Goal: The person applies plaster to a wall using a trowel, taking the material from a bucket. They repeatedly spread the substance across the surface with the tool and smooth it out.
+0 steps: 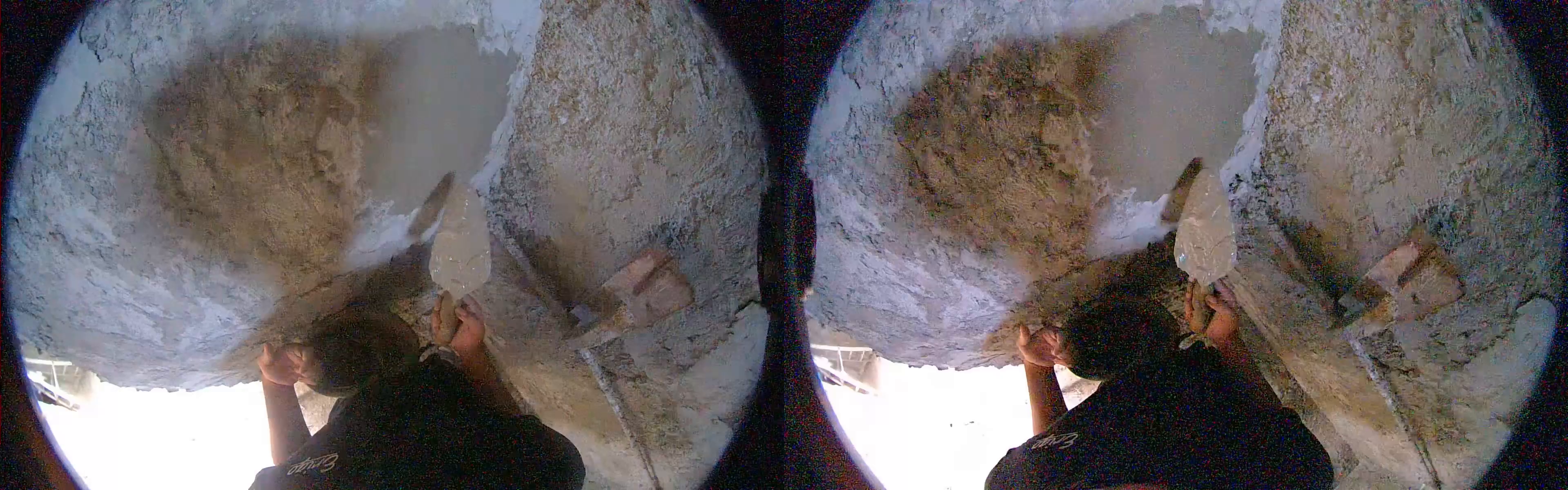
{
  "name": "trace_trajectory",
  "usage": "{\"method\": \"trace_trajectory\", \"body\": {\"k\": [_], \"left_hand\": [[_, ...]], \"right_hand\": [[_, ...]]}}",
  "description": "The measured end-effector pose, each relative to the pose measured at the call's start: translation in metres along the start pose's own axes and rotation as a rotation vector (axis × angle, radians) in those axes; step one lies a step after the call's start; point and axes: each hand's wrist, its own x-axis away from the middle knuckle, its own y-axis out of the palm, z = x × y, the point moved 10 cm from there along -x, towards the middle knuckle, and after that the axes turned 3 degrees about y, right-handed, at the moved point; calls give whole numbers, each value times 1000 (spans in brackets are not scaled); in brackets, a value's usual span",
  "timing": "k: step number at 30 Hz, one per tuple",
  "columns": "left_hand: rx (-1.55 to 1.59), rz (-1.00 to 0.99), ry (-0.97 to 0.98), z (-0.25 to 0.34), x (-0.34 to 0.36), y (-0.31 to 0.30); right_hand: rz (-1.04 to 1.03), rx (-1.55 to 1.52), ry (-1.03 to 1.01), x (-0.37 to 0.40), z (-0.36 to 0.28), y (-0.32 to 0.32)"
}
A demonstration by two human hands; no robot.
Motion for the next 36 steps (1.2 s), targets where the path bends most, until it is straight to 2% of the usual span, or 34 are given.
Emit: {"method": "trace_trajectory", "body": {"k": [4,6,8,9,11,12,13,15,16,18,19,21,22,24,25,27,28,29,30,31,33,34,36], "left_hand": [[10,-28,-47,-1,2,2],[-58,92,-58,0,9,-17],[-33,92,-14,1,6,-13],[-20,90,6,2,1,-6],[-74,129,22,3,-10,13],[-142,169,19,5,-14,17],[-146,167,12,5,-15,15],[-272,131,-24,4,-12,14],[-277,126,-27,2,-9,15],[-66,420,109,9,0,-9],[-68,417,107,11,-3,-8],[-216,118,-62,-1,-16,18],[-218,112,-58,0,-15,16],[-275,489,79,17,12,-25],[-278,473,91,17,17,-32],[-164,217,13,8,7,-27],[-66,398,17,5,4,-13],[-65,391,16,6,0,-14],[-96,281,4,4,-4,-4],[-123,172,-7,2,-8,5],[-121,170,-18,3,-1,-1],[-126,163,-28,5,3,-6],[-129,161,-32,3,9,-15]], "right_hand": [[41,-70,-25,2,2,-4],[56,-86,-37,0,8,-18],[164,284,-206,0,3,-49],[169,280,-212,-2,8,-58],[263,602,-323,-1,5,-68],[268,596,-328,1,8,-68],[464,894,-371,8,3,-74],[666,1184,-408,18,-7,-71],[597,1041,-307,14,-1,-72],[524,895,-214,10,0,-68],[438,868,-162,7,1,-65],[353,841,-114,2,13,-72],[404,589,-119,0,25,-84],[438,341,-124,-1,31,-92],[398,707,-158,5,2,-44],[346,1074,-225,-11,-14,-20],[175,825,-284,-22,-1,-27],[8,574,-329,-27,8,-35],[129,828,-337,-20,-5,-24],[129,832,-337,-23,-14,-14],[132,947,-378,-24,-23,0],[132,950,-370,-30,-18,-13],[125,1134,-533,-38,-21,-19]]}}
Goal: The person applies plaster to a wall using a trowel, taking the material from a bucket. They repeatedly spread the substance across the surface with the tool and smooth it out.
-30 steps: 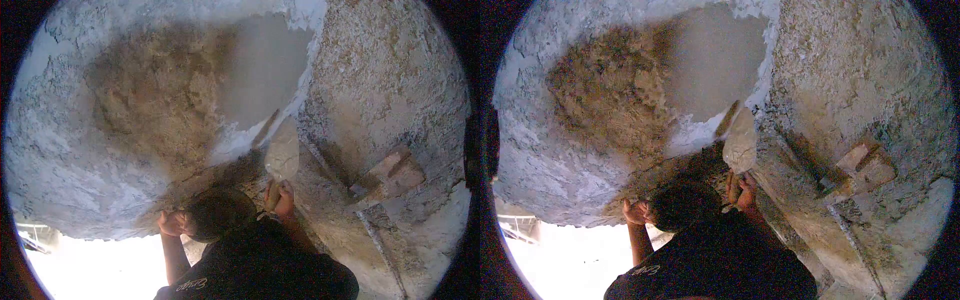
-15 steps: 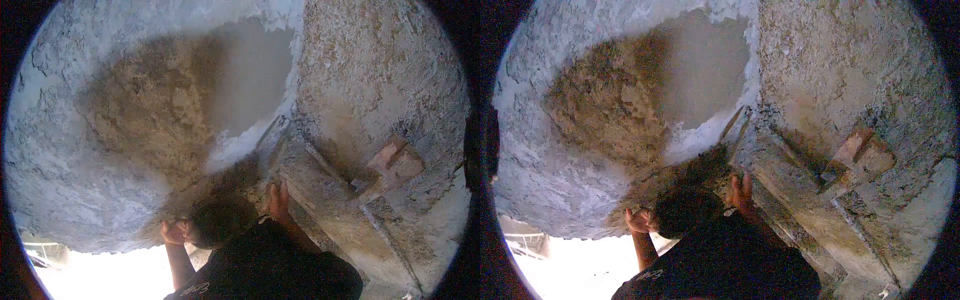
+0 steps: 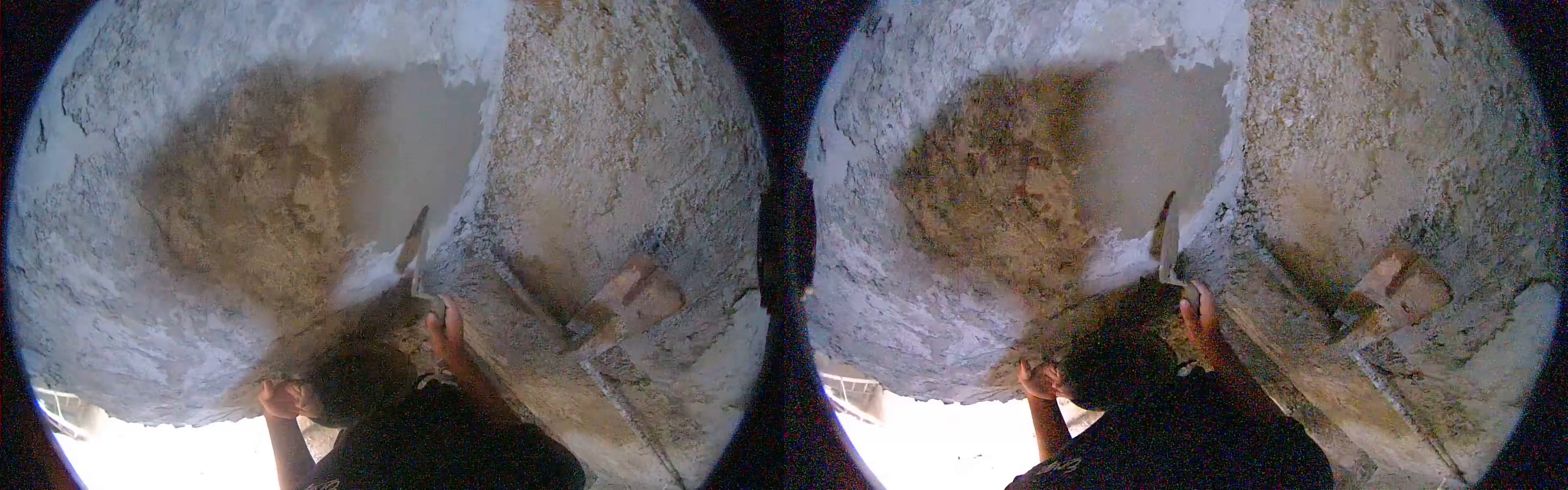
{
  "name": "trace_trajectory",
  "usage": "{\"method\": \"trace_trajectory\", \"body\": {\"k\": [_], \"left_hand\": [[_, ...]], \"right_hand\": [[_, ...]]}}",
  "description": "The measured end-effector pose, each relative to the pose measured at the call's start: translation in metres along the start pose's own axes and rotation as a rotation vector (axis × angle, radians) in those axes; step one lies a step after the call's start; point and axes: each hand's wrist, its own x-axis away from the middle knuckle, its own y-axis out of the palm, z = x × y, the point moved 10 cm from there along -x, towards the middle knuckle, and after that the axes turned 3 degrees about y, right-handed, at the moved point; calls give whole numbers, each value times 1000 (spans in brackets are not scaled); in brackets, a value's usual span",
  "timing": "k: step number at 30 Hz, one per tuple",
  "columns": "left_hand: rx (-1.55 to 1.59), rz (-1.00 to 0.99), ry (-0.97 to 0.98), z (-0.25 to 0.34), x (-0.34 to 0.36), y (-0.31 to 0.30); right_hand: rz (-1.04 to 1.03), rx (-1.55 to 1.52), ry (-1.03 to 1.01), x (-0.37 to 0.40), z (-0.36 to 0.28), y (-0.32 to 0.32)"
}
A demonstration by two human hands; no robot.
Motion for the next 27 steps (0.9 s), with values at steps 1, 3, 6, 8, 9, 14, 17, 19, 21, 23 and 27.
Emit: {"method": "trace_trajectory", "body": {"k": [1,3,6,8,9,14,17,19,21,23,27], "left_hand": [[146,-35,37,0,2,-1],[296,-65,81,0,5,-10],[266,-204,23,0,5,-4],[273,-219,13,-2,5,-3],[282,-187,30,-1,3,2],[143,-110,41,0,-2,8],[71,-44,74,2,-5,10],[96,-29,73,-1,-5,4],[85,-52,29,0,-6,10],[72,-80,-15,-2,-8,16],[144,-84,-48,-6,-9,22]], "right_hand": [[12,60,-53,-2,-7,0],[-129,236,-9,-2,-20,10],[-229,142,120,7,-39,22],[-221,241,-58,15,-15,25],[-201,332,-238,21,-17,26],[-265,397,-311,30,-44,23],[-315,110,-154,30,-14,17],[-337,-176,-111,28,-4,17],[-142,18,-8,18,11,3],[-58,163,-63,4,-15,-1],[-49,344,-289,-8,-71,12]]}}
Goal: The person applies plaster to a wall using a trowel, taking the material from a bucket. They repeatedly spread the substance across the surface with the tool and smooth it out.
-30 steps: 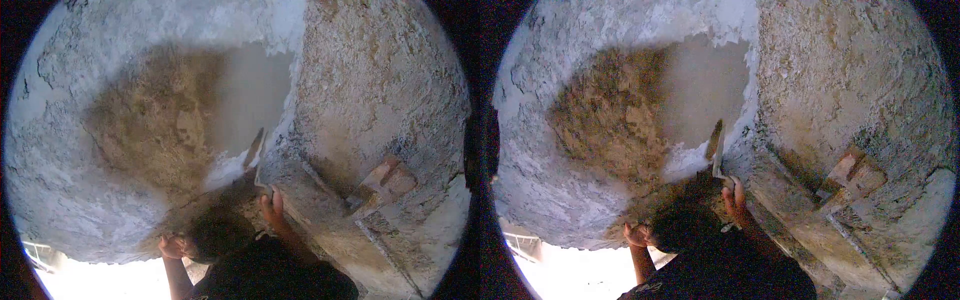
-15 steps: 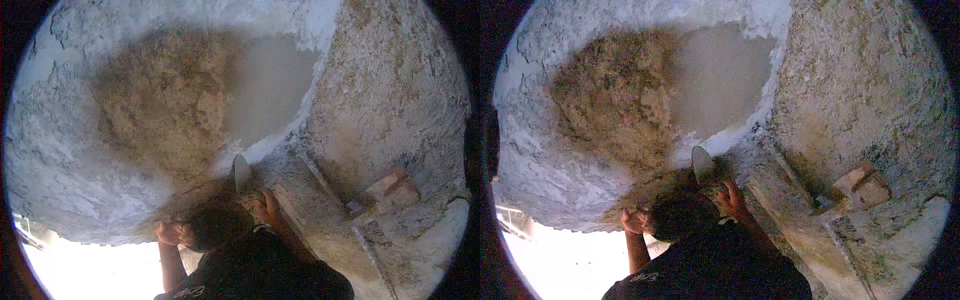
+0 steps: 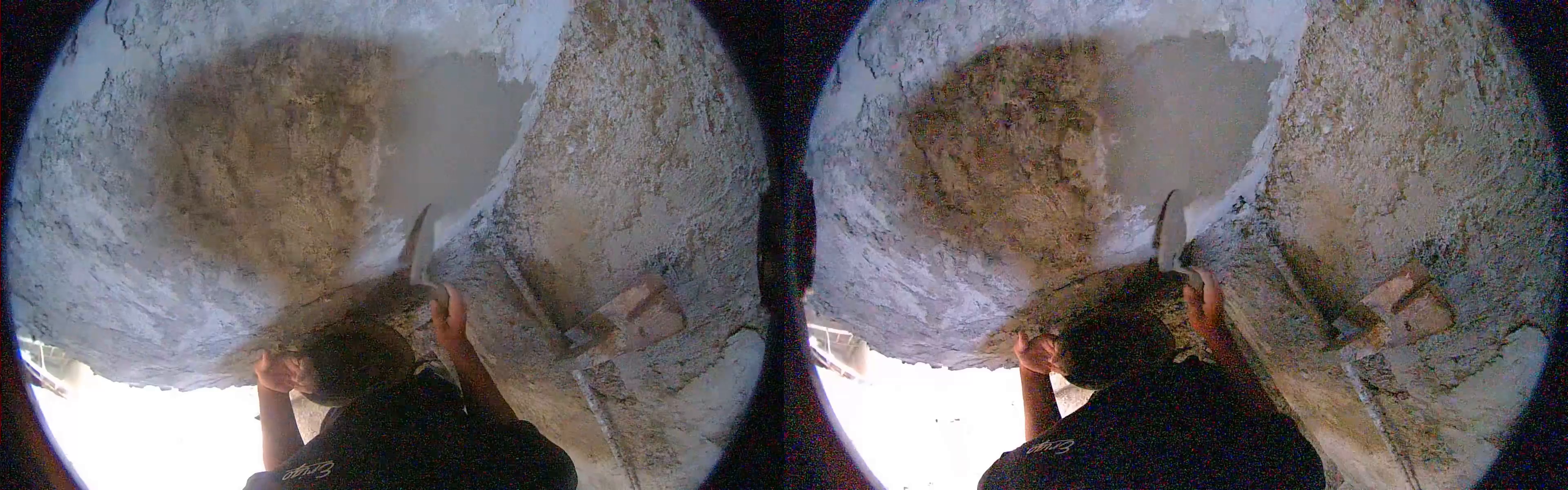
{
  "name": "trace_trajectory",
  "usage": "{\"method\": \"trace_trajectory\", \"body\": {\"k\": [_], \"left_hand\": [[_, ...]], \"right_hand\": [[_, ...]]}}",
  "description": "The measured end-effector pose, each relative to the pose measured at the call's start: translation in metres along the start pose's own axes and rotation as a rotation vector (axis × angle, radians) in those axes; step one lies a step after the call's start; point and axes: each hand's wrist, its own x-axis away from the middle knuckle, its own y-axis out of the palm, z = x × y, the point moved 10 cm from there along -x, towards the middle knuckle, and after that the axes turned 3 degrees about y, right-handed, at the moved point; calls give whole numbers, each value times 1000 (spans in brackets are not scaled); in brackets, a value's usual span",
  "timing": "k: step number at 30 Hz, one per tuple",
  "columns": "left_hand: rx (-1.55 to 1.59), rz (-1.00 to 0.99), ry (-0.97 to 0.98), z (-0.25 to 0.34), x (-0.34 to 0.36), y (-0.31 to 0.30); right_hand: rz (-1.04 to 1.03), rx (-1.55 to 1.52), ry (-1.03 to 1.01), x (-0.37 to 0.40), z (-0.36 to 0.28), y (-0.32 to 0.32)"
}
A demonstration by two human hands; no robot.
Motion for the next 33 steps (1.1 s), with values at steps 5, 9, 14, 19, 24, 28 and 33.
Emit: {"method": "trace_trajectory", "body": {"k": [5,9,14,19,24,28,33], "left_hand": [[-80,11,33,4,7,-10],[108,-33,56,7,9,-11],[205,-122,53,1,10,-9],[133,-171,-15,2,12,-16],[112,-156,39,6,-3,5],[281,-130,-8,-2,0,11],[313,-24,63,2,8,-10]], "right_hand": [[-185,-402,381,48,53,40],[-294,-70,59,50,25,41],[-179,-272,57,60,36,37],[-39,-251,297,30,35,22],[-227,-147,236,6,-1,25],[-291,-329,74,36,2,35],[-309,-904,506,80,14,38]]}}
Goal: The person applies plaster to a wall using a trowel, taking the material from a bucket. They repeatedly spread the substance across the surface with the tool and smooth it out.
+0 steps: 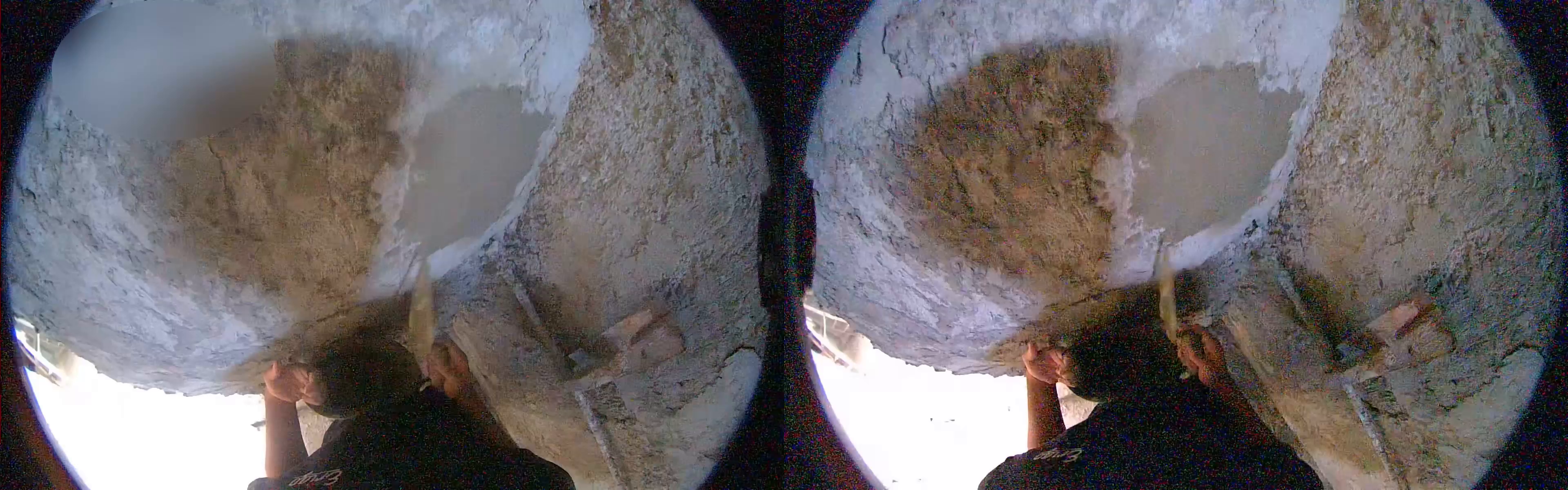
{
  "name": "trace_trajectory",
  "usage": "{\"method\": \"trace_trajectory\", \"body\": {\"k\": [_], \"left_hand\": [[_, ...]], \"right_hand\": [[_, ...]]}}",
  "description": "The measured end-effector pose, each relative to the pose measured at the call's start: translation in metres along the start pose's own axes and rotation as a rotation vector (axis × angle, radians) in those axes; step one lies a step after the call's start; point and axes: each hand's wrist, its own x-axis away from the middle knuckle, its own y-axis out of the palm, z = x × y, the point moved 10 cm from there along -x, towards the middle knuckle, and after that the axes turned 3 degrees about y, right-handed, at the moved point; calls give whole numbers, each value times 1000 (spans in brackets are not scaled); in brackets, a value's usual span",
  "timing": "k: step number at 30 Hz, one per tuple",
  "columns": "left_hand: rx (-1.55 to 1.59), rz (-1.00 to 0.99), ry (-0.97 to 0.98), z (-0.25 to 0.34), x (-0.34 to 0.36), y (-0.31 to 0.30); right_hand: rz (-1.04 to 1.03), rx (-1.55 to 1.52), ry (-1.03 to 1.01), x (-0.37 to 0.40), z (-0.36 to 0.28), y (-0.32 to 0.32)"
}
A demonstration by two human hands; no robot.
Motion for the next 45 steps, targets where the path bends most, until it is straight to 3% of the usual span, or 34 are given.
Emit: {"method": "trace_trajectory", "body": {"k": [3,6,7,9,11,13,17,19,20,21,23,26,27,29,31,33,35,36,39,41,44,45], "left_hand": [[-198,-127,-29,7,6,-8],[-114,-87,20,5,2,-5],[-78,-18,5,2,1,-7],[-241,-80,5,4,2,-8],[-233,-100,-8,1,-2,5],[-243,-95,24,3,-2,3],[-288,-59,104,14,3,-2],[-263,17,129,13,1,1],[-238,91,153,15,0,-3],[-240,92,147,16,1,-7],[-278,20,116,17,5,-15],[-473,-51,-10,17,9,-22],[-541,-78,-57,16,11,-19],[-320,241,107,24,17,-28],[-415,-59,31,-3,-15,25],[-95,213,203,9,-8,10],[-252,78,-31,5,-3,-4],[-259,-33,-20,-2,-12,15],[-333,-161,-50,-11,-25,42],[-399,-181,-87,-10,-18,35],[-351,69,100,23,1,-9],[-341,-16,38,10,-9,9]], "right_hand": [[-185,-501,57,-3,-7,19],[-450,-898,357,6,2,44],[-439,-901,357,5,0,44],[-331,-885,106,-4,-23,33],[-193,-970,133,-6,-20,23],[-274,-920,175,-7,-23,22],[-219,-881,185,-11,-7,9],[246,-130,-4,-9,-10,-34],[251,-133,-5,-11,-9,-35],[356,158,1,-13,-18,-40],[468,438,10,-14,-1,-61],[392,808,-270,-20,40,-79],[390,690,-184,-24,46,-82],[415,548,-99,-30,61,-88],[475,618,-187,-40,88,-100],[530,702,-266,-51,102,-107],[570,739,-302,-55,89,-108],[537,797,-194,-59,38,-85],[457,745,-75,-71,-21,-59],[409,643,-67,-79,-10,-61],[477,738,-107,-88,7,-74],[453,713,-184,-88,-14,-64]]}}
